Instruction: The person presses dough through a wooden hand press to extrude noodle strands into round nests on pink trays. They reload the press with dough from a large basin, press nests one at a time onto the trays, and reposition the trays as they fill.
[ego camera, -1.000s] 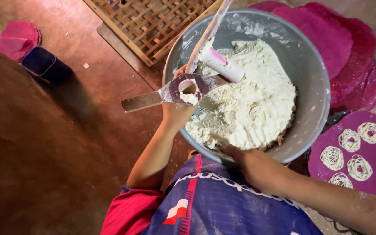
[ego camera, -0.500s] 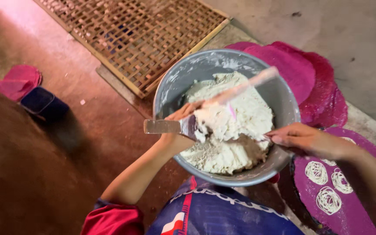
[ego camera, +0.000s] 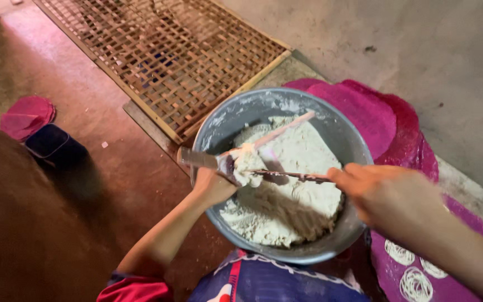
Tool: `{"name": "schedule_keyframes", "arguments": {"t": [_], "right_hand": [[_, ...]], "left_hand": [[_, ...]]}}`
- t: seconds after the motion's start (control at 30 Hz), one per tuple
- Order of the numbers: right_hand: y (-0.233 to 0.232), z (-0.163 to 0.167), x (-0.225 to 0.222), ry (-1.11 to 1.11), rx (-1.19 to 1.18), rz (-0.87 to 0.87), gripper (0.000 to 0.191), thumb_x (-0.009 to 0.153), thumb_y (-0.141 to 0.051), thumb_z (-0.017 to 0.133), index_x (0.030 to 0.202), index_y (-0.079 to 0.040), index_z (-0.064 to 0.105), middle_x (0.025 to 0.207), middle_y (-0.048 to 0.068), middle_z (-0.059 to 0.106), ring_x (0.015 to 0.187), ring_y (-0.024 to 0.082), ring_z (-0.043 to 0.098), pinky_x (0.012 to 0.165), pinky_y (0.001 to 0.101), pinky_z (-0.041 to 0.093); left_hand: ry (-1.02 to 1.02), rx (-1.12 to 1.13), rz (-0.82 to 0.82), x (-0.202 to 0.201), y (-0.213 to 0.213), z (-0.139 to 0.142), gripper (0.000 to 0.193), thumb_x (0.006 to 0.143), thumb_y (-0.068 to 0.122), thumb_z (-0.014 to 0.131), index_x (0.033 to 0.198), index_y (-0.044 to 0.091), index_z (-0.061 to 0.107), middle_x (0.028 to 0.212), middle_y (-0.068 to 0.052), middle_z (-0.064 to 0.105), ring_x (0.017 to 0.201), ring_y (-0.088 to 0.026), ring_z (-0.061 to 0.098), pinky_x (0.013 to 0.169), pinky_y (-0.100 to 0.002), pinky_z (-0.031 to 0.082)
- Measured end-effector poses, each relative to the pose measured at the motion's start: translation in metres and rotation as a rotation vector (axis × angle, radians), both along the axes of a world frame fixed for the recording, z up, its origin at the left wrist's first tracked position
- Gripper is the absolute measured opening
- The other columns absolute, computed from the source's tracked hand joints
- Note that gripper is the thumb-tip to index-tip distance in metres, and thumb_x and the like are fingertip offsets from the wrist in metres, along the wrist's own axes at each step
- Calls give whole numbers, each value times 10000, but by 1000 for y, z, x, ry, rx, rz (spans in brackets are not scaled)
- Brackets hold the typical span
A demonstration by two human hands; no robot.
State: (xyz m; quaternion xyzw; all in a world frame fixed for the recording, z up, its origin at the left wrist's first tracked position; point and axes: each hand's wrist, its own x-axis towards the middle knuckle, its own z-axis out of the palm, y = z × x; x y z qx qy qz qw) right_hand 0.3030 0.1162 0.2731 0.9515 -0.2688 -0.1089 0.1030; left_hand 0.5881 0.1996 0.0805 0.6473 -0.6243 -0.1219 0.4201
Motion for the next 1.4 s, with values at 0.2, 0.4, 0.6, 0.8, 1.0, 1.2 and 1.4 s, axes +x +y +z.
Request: {"name": "schedule_keyframes", "arguments": {"t": [0.2, 0.4, 0.6, 0.8, 1.0, 1.2, 1.4], "right_hand": [[9, -28, 55, -16, -124, 257, 410, 822, -165, 627, 1233, -170, 633, 912, 23, 683, 771, 232, 711, 598, 382, 579], [1, -5, 29, -12, 104, -32, 388, 850, -182, 610, 1229, -244, 664, 965, 37, 705, 740, 285, 727, 595, 438, 580], [-22, 5, 3, -35, 95, -130, 359, 930, -317, 560, 1275, -266, 645, 863, 52, 712, 700, 310, 719, 570, 462, 563], [-4, -28, 55, 30, 9, 102, 253, 897, -152, 563, 1140, -124, 632, 866, 103, 704, 674, 309, 729, 562, 451, 575], [0, 12, 36, 18, 14, 37, 467, 841, -175, 607, 1300, -258, 613, 872, 50, 690, 675, 266, 726, 542, 428, 567], [1, -4, 43, 35, -15, 115, 390, 792, -158, 643, 1181, -184, 626, 876, 50, 677, 633, 260, 723, 497, 410, 569], [9, -25, 60, -58, -50, 166, 374, 813, -175, 635, 1186, -169, 639, 833, 60, 677, 623, 266, 716, 530, 399, 573]], "left_hand": [[7, -85, -88, -19, -20, 6, 528, 753, 240, 776, 1259, 141, 662, 1238, -85, 709, 1076, -311, 700, 881, -408, 557], [-178, -82, 26, -9, -23, 7, 525, 728, 275, 794, 1212, 116, 665, 1243, -81, 675, 1029, -310, 694, 837, -421, 554], [-336, -230, 61, 7, -27, 15, 444, 855, 268, 743, 1278, 151, 670, 1342, -44, 669, 1075, -256, 692, 859, -394, 586], [-188, -236, -13, -21, -38, 11, 553, 736, 283, 803, 1240, 112, 652, 1279, -93, 674, 1098, -313, 681, 837, -419, 562], [-107, -93, 84, -2, -27, 19, 597, 711, 290, 835, 1246, 99, 651, 1208, -105, 689, 1046, -297, 698, 854, -403, 561], [-315, -297, -21, 2, -24, 30, 573, 675, 298, 827, 1179, 93, 647, 1309, -127, 679, 1069, -312, 686, 851, -397, 561], [-128, -65, 21, -11, -28, 22, 656, 701, 300, 849, 1265, 52, 623, 1249, -145, 663, 1103, -325, 666, 902, -412, 531]]}}
